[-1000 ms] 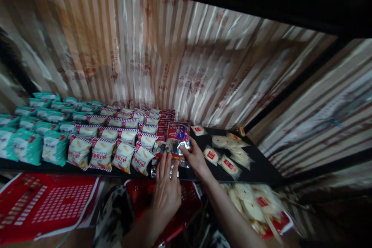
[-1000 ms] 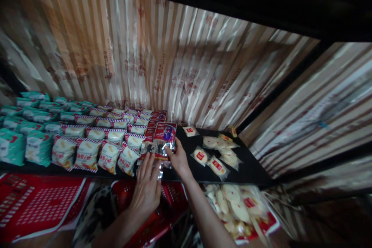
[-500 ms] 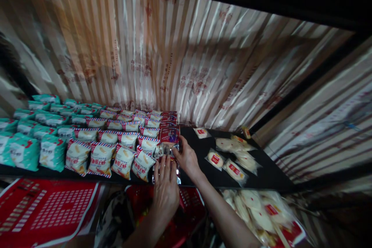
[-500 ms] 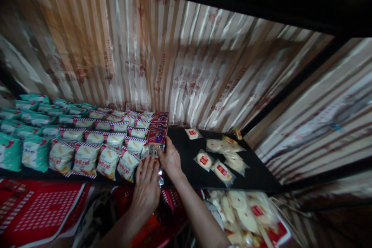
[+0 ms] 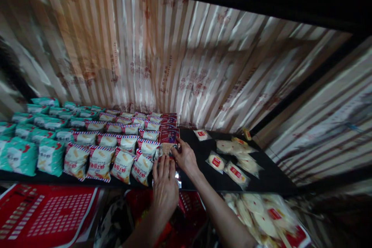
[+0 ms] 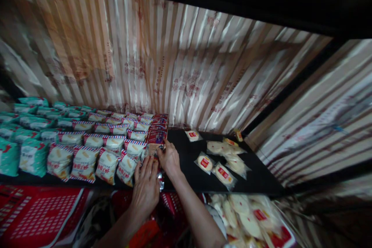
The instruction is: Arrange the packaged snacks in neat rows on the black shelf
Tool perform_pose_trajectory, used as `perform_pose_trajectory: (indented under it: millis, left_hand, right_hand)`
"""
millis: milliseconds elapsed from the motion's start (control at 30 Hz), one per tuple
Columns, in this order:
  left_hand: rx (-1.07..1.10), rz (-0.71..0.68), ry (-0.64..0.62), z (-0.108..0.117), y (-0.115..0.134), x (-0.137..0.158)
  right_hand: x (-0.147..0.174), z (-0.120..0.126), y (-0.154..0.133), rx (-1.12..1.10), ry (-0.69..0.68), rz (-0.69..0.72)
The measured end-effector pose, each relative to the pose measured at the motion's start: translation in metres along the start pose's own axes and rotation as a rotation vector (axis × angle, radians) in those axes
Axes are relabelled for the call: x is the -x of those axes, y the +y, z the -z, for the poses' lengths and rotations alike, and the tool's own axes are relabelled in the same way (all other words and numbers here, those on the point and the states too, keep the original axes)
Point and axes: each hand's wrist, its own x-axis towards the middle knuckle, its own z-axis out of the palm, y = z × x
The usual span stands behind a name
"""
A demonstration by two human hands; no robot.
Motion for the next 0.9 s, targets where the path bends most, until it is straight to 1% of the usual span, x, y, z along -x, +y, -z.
perform_pose_trajectory:
  millis: [233, 467, 667, 900]
  left_hand:
    - [-0.045, -0.005, 0.006, -0.002, -0.003, -0.004]
    - [-0.066, -0.038, 0.002, -0.001, -0.004, -0.010]
    - [-0.063, -0.016, 0.022, -0.001, -0.002, -0.020]
    - [-0.039, 0.017, -0.013, -0.001, -0.002, -0.033]
  right_hand:
    - [-0.006, -0.001, -0.006, 0.015, -0.015, -0.020]
    - [-0.012, -0.003, -0.003, 0.015, -0.020, -0.030]
    - [-0.023, -0.005, -0.003, 0.033, -0.021, -0.023]
    - [-0.035, -0.001, -0.010, 0.084, -0.069, -0.031]
